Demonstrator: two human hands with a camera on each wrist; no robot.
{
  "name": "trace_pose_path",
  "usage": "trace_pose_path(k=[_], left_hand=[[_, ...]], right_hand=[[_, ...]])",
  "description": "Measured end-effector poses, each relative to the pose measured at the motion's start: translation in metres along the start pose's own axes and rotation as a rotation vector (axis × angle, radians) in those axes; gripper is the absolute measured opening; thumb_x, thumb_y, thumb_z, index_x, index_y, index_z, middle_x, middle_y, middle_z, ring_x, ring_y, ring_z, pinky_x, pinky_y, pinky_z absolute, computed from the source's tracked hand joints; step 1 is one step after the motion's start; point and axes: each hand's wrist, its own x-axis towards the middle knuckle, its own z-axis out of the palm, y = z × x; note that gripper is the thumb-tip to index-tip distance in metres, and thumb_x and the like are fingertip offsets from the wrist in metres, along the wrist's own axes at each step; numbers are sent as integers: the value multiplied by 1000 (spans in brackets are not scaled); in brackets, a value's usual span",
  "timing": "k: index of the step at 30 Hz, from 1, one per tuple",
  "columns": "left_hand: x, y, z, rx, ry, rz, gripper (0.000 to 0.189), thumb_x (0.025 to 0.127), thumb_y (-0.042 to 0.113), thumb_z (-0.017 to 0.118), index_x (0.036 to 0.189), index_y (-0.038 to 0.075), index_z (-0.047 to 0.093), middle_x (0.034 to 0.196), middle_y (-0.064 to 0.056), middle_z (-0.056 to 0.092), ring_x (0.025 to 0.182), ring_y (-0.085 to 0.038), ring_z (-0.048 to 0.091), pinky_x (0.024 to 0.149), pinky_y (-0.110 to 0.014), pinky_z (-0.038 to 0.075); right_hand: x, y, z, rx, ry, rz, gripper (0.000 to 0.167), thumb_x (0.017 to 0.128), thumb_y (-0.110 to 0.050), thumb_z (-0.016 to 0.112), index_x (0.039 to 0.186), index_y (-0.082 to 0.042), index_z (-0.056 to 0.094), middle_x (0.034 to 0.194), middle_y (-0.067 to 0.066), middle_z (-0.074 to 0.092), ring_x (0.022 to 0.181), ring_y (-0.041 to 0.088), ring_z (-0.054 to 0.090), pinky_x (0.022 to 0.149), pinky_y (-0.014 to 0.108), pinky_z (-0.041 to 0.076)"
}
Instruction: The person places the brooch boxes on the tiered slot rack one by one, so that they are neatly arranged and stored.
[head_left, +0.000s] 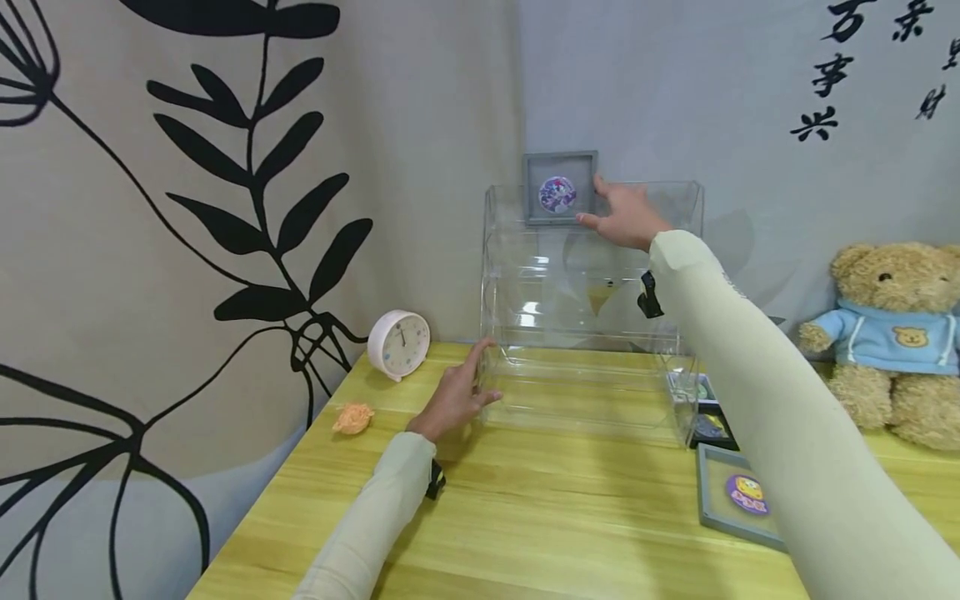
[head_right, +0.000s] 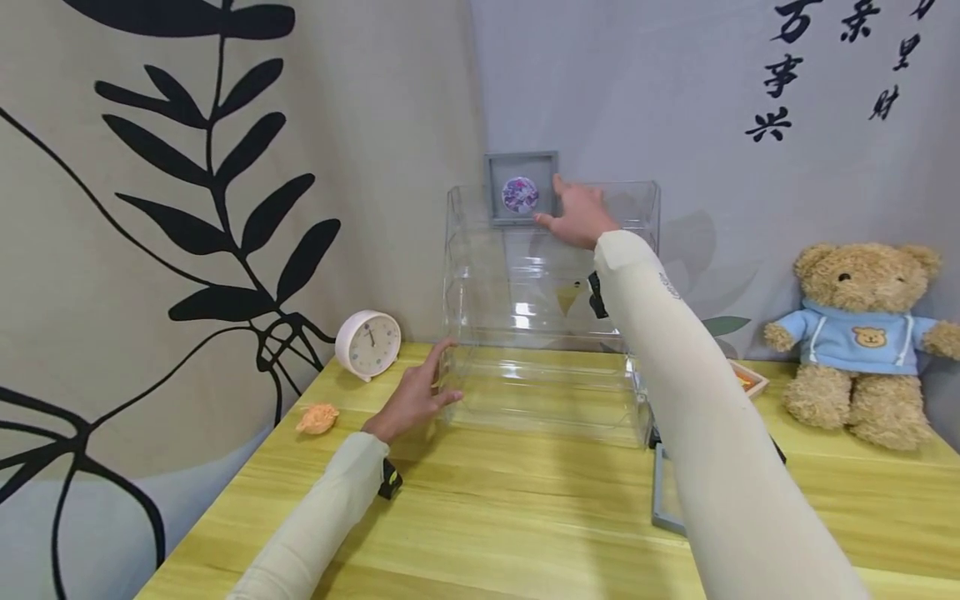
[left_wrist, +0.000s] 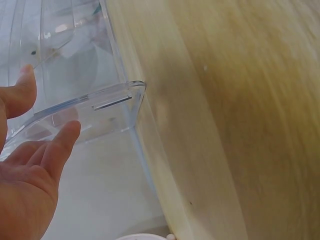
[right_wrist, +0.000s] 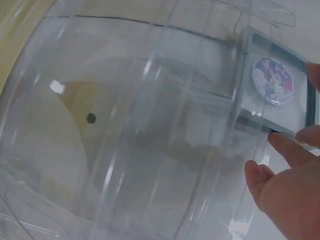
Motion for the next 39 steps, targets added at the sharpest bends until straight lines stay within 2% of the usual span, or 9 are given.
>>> trace_pose_path(k=[7, 14, 16, 20, 23, 27, 32, 35, 39], left_hand=[[-1, 1, -1, 0, 7, -7, 86, 87, 14, 77, 152, 38, 27, 143, -28, 56, 119, -45, 64, 95, -54, 60], [-2, 2, -6, 35, 48, -4, 85, 87, 14, 77, 152, 38, 28, 143, -26, 57, 122, -45, 62, 100, -58, 56], [-1, 1, -7, 38, 49, -4, 85, 87, 14, 78, 152, 38, 28, 142, -25, 58, 122, -44, 63, 101, -57, 56], [-1, 2, -6, 25, 36, -8, 85, 87, 14, 77, 152, 38, 28, 142, -24, 58, 118, -44, 65, 97, -55, 58], [0, 2, -6, 16, 33, -9, 84, 87, 14, 77, 152, 37, 28, 144, -23, 57, 118, -44, 65, 96, -55, 59], [1, 2, -3, 27, 31, -7, 85, 87, 14, 77, 152, 38, 28, 147, -23, 54, 119, -45, 64, 98, -57, 58], [1, 3, 1, 18, 12, -11, 85, 88, 14, 77, 152, 38, 27, 147, -24, 53, 120, -46, 63, 97, -58, 57], [0, 4, 2, -5, 4, -13, 85, 88, 13, 76, 153, 38, 27, 147, -24, 53, 121, -46, 63, 97, -57, 58], [0, 3, 2, -17, 6, -12, 84, 88, 13, 76, 152, 39, 28, 150, -24, 51, 126, -46, 59, 100, -57, 56]], right_hand=[[-15, 2, 10, 26, 63, -51, 84, 104, -34, 52, 161, -15, -5, 171, 11, 3, 157, 44, 3, 130, 61, 2], [-63, 9, 15, 14, 145, -158, 78, 102, -28, 56, 163, -16, 8, 169, 16, 15, 154, 46, 13, 127, 66, 6], [-85, 13, 18, 4, 166, -175, 75, 101, -25, 59, 162, -13, 17, 166, 21, 24, 151, 46, 22, 126, 68, 12], [-131, 28, 29, -9, 194, -191, 65, 99, -18, 63, 155, -6, 33, 154, 25, 42, 137, 44, 40, 110, 67, 39], [-163, 45, 39, -29, 220, -215, 57, 98, -14, 65, 149, -3, 43, 143, 24, 53, 124, 39, 52, 95, 59, 53], [-199, 75, 51, -73, 229, -219, 42, 97, -12, 66, 136, -1, 57, 131, 20, 64, 107, 34, 65, 82, 43, 61], [-236, 122, 69, -141, 179, -171, 21, 92, -8, 71, 113, -8, 71, 104, 8, 75, 87, 18, 71, 65, 21, 59], [-252, 150, 78, -208, 129, -128, 19, 88, -7, 75, 106, -10, 74, 95, 0, 76, 79, 8, 69, 61, 20, 56], [-266, 181, 88, -277, 33, -64, 17, 84, -9, 78, 102, -8, 75, 92, 0, 76, 74, 7, 68, 61, 24, 56]])
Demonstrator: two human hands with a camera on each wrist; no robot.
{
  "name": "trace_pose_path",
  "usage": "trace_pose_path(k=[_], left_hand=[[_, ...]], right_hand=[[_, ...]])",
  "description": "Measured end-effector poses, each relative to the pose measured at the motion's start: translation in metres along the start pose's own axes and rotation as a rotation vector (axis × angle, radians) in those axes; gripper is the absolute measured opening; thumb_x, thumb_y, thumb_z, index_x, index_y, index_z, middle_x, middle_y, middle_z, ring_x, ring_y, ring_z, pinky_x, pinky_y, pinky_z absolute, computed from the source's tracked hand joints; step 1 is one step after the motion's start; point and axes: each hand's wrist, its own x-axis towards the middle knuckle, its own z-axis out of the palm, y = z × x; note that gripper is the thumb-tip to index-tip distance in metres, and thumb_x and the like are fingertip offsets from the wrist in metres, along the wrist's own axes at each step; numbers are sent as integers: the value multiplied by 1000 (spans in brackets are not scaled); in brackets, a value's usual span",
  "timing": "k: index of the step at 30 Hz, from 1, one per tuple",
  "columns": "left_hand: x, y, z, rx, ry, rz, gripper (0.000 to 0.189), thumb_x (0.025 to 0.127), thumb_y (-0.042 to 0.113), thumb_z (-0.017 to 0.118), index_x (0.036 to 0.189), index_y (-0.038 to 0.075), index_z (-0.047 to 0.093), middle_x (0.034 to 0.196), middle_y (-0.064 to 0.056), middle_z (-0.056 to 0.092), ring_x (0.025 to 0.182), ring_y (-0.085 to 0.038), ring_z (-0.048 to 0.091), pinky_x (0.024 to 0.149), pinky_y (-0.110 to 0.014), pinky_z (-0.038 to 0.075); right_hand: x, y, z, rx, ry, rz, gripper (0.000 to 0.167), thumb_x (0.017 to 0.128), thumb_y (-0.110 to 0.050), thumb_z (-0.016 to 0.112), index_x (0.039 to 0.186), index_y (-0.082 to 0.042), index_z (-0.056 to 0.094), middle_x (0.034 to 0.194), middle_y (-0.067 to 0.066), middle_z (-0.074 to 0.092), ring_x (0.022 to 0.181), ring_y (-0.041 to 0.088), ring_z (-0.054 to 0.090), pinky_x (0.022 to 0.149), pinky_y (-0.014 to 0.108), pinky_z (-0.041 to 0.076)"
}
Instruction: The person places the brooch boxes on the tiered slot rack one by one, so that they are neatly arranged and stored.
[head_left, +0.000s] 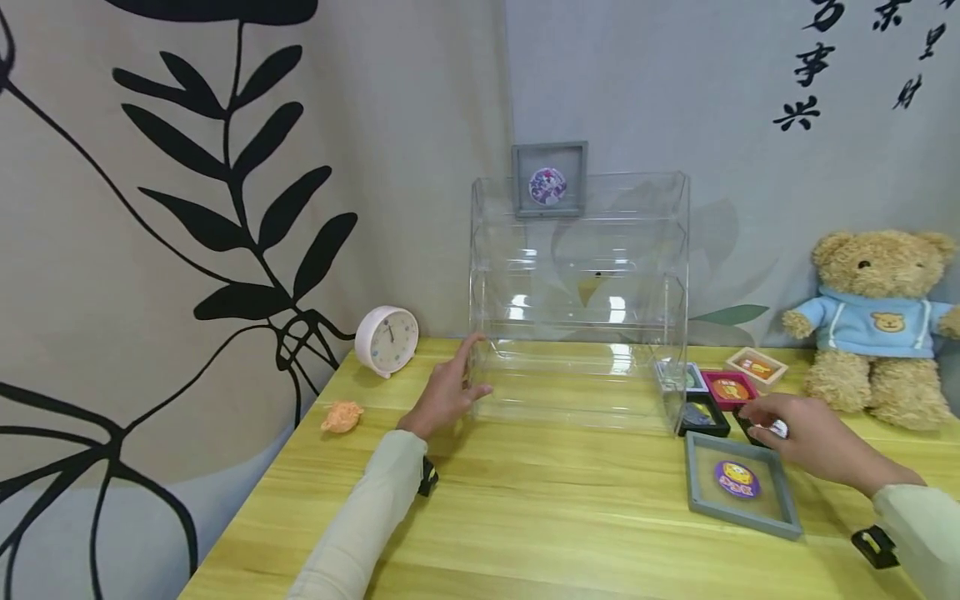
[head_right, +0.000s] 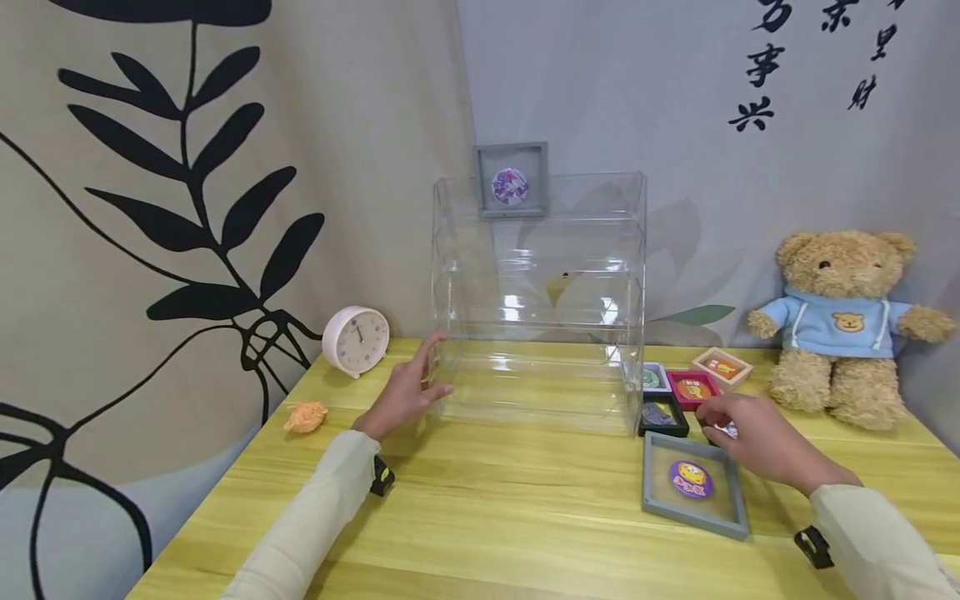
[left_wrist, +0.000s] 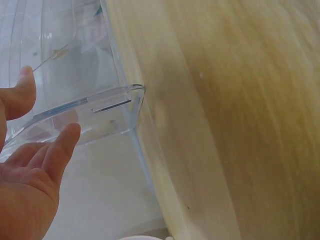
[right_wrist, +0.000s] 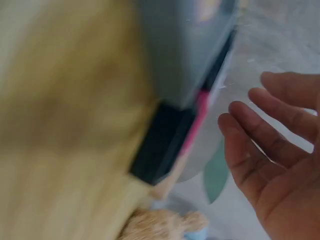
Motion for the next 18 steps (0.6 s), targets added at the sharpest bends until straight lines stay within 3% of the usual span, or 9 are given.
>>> trace_pose_path(k=[6, 11, 14, 18], left_hand=[[2, -3, 0, -7, 1, 1, 84, 88, 13, 76, 150, 42, 28, 148, -27, 50, 128, -47, 58, 102, -58, 55], [-1, -1, -1, -21, -3, -27, 84, 88, 13, 76, 150, 45, 28, 150, -26, 49, 132, -47, 55, 104, -61, 52], [-1, -1, -2, -17, -2, -29, 84, 88, 14, 76, 150, 45, 28, 151, -26, 48, 133, -46, 54, 106, -62, 50], [0, -1, -1, -11, -5, -13, 84, 88, 14, 76, 151, 42, 28, 150, -25, 49, 131, -46, 55, 104, -61, 52]], right_hand=[[-9, 17, 16, -4, -90, 22, 15, 82, -9, 79, 96, -7, 75, 87, -4, 70, 67, -5, 53, 56, 21, 49], [-2, 15, 23, -33, -101, 16, 10, 82, -10, 79, 92, -11, 75, 80, -8, 62, 65, -2, 44, 55, 22, 41], [2, 14, 25, -39, -113, 12, 8, 83, -9, 79, 88, -14, 75, 79, -8, 63, 67, 3, 48, 57, 25, 44], [4, 14, 28, -54, -100, -26, 11, 80, -8, 81, 83, -18, 75, 82, -9, 70, 78, 15, 64, 68, 38, 57]])
